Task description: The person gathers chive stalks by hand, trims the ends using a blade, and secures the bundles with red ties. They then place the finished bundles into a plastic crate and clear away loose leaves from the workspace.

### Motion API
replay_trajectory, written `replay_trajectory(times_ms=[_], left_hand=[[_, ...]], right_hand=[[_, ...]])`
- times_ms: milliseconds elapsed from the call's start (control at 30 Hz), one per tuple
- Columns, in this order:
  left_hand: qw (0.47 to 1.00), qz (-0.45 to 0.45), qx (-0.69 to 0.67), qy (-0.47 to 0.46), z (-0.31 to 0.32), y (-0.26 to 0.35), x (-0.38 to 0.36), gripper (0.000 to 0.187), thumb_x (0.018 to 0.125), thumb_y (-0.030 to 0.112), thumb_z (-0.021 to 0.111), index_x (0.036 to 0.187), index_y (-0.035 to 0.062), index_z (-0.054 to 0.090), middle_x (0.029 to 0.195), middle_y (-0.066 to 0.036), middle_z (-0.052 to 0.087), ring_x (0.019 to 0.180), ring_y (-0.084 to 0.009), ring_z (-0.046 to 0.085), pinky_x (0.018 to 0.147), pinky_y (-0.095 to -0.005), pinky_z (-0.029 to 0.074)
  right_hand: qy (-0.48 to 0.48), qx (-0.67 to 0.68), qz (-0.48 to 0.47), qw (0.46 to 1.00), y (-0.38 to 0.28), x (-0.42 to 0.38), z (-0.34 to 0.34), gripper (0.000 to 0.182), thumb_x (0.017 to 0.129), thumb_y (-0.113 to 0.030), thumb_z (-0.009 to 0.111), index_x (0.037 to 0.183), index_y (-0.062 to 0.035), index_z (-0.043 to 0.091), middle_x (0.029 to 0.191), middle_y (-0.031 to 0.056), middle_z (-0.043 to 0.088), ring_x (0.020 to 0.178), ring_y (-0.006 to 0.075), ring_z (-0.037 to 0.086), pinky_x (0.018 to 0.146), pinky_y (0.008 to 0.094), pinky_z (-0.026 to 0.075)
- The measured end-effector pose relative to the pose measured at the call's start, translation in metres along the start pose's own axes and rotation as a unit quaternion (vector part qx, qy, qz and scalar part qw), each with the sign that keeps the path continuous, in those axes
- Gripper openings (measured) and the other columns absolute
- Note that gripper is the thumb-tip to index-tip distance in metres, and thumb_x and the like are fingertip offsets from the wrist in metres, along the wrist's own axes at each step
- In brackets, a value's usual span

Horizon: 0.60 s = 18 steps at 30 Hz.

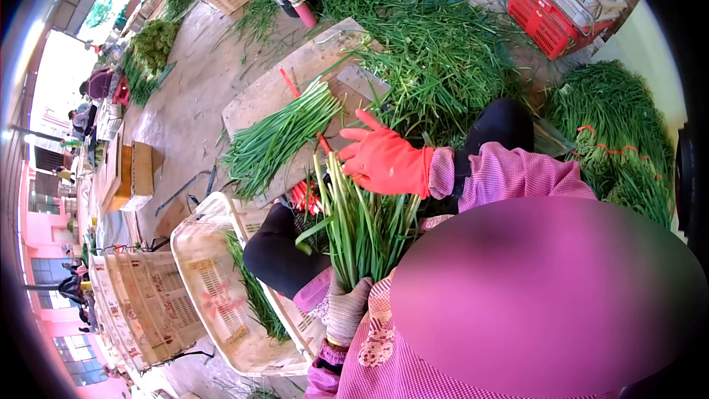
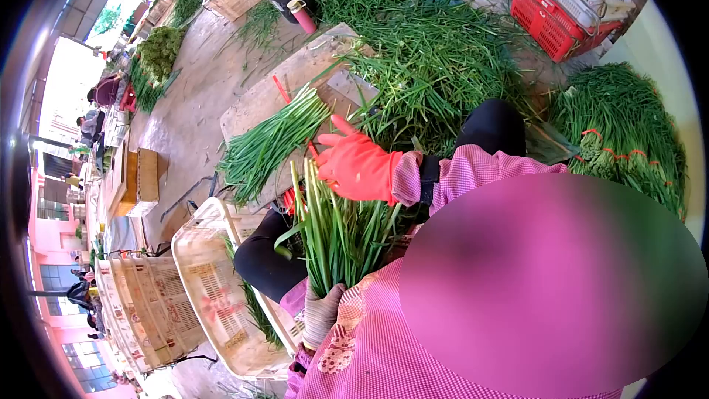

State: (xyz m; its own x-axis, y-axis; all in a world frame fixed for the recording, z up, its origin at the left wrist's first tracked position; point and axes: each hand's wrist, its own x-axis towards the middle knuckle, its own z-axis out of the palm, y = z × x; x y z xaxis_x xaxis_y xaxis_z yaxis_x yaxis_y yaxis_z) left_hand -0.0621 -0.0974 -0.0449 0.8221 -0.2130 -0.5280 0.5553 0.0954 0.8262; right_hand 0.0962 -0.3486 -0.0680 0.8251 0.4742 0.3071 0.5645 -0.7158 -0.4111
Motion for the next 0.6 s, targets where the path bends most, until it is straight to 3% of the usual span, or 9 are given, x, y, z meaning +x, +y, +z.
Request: replay_trajectory(times_ms=[100, 133, 167, 233, 300, 400, 533, 567, 600], left_hand=[[1.000, 0.010, -0.022, 0.003, 0.000, -0.001, -0.001, 0.053, 0.089, -0.002, 0.060, 0.138, 0.0040, 0.042, 0.122, -0.009, 0.060, 0.104, -0.0168, 0.060, 0.090, -0.0304, 0.050], [0.999, 0.007, -0.045, -0.003, 0.001, 0.000, -0.002, 0.052, 0.089, -0.002, 0.060, 0.138, 0.0042, 0.042, 0.121, -0.008, 0.060, 0.103, -0.0166, 0.060, 0.090, -0.0299, 0.051], [0.998, 0.004, -0.067, -0.008, 0.002, 0.001, -0.002, 0.052, 0.089, -0.002, 0.059, 0.138, 0.0044, 0.043, 0.121, -0.008, 0.060, 0.103, -0.0164, 0.060, 0.089, -0.0294, 0.051], [0.999, -0.009, -0.053, -0.009, 0.000, 0.003, -0.002, 0.050, 0.089, -0.002, 0.059, 0.137, 0.0046, 0.044, 0.120, -0.007, 0.061, 0.102, -0.0159, 0.060, 0.088, -0.0291, 0.051], [0.999, -0.024, -0.039, -0.006, 0.001, 0.005, -0.004, 0.049, 0.089, -0.002, 0.058, 0.136, 0.0047, 0.045, 0.119, -0.007, 0.061, 0.101, -0.0155, 0.060, 0.086, -0.0287, 0.051], [0.991, -0.026, -0.129, -0.011, 0.006, 0.007, -0.005, 0.045, 0.092, 0.002, 0.056, 0.135, 0.0054, 0.047, 0.117, -0.005, 0.061, 0.100, -0.0143, 0.060, 0.086, -0.0282, 0.050], [0.994, -0.002, -0.113, -0.011, -0.002, 0.003, -0.003, 0.040, 0.096, 0.012, 0.053, 0.134, 0.0054, 0.048, 0.116, -0.004, 0.061, 0.099, -0.0128, 0.059, 0.087, -0.0277, 0.048], [0.995, 0.013, -0.103, -0.003, -0.002, 0.004, -0.004, 0.039, 0.097, 0.015, 0.051, 0.134, 0.0054, 0.049, 0.115, -0.003, 0.061, 0.099, -0.0123, 0.059, 0.088, -0.0275, 0.048], [0.996, -0.017, -0.086, 0.021, -0.002, 0.007, -0.004, 0.038, 0.097, 0.017, 0.051, 0.133, 0.0051, 0.050, 0.112, -0.002, 0.061, 0.097, -0.0114, 0.058, 0.087, -0.0267, 0.047]], right_hand=[[0.017, 0.069, 0.023, 0.997, -0.013, 0.001, 0.002, 0.027, 0.079, -0.032, 0.065, 0.097, -0.0141, 0.071, 0.134, 0.0101, 0.056, 0.139, 0.0404, 0.031, 0.113, 0.0648, 0.011], [-0.048, 0.078, 0.044, 0.995, -0.013, 0.003, 0.000, 0.032, 0.079, -0.034, 0.065, 0.103, -0.0134, 0.070, 0.146, 0.0123, 0.043, 0.143, 0.0448, 0.019, 0.114, 0.0642, 0.009], [-0.047, 0.079, 0.046, 0.995, -0.015, 0.006, -0.003, 0.032, 0.079, -0.034, 0.065, 0.103, -0.0134, 0.070, 0.146, 0.0123, 0.043, 0.143, 0.0448, 0.019, 0.114, 0.0642, 0.009], [-0.026, -0.068, -0.039, 0.997, -0.021, 0.013, -0.011, 0.034, 0.083, -0.038, 0.062, 0.105, -0.0142, 0.070, 0.150, 0.0125, 0.038, 0.144, 0.0444, 0.015, 0.114, 0.0640, 0.006], [-0.071, -0.089, -0.040, 0.993, -0.027, 0.014, -0.014, 0.046, 0.082, -0.046, 0.061, 0.116, -0.0161, 0.067, 0.153, 0.0131, 0.034, 0.145, 0.0432, 0.012, 0.114, 0.0636, 0.004], [-0.150, 0.028, 0.017, 0.988, -0.018, 0.012, 0.006, 0.073, 0.075, -0.058, 0.063, 0.135, -0.0168, 0.055, 0.155, 0.0124, 0.029, 0.146, 0.0410, 0.011, 0.115, 0.0622, 0.006], [-0.022, 0.013, -0.019, 0.999, -0.016, 0.017, 0.008, 0.066, 0.076, -0.061, 0.063, 0.123, -0.0153, 0.064, 0.153, 0.0126, 0.033, 0.146, 0.0412, 0.012, 0.113, 0.0645, 0.005], [-0.024, 0.014, -0.021, 0.999, -0.018, 0.018, 0.001, 0.066, 0.076, -0.061, 0.063, 0.123, -0.0153, 0.064, 0.153, 0.0126, 0.033, 0.146, 0.0412, 0.012, 0.113, 0.0645, 0.005], [-0.124, 0.034, -0.015, 0.992, -0.021, 0.018, -0.003, 0.066, 0.076, -0.062, 0.063, 0.123, -0.0156, 0.063, 0.153, 0.0130, 0.034, 0.145, 0.0427, 0.012, 0.114, 0.0631, 0.005]])
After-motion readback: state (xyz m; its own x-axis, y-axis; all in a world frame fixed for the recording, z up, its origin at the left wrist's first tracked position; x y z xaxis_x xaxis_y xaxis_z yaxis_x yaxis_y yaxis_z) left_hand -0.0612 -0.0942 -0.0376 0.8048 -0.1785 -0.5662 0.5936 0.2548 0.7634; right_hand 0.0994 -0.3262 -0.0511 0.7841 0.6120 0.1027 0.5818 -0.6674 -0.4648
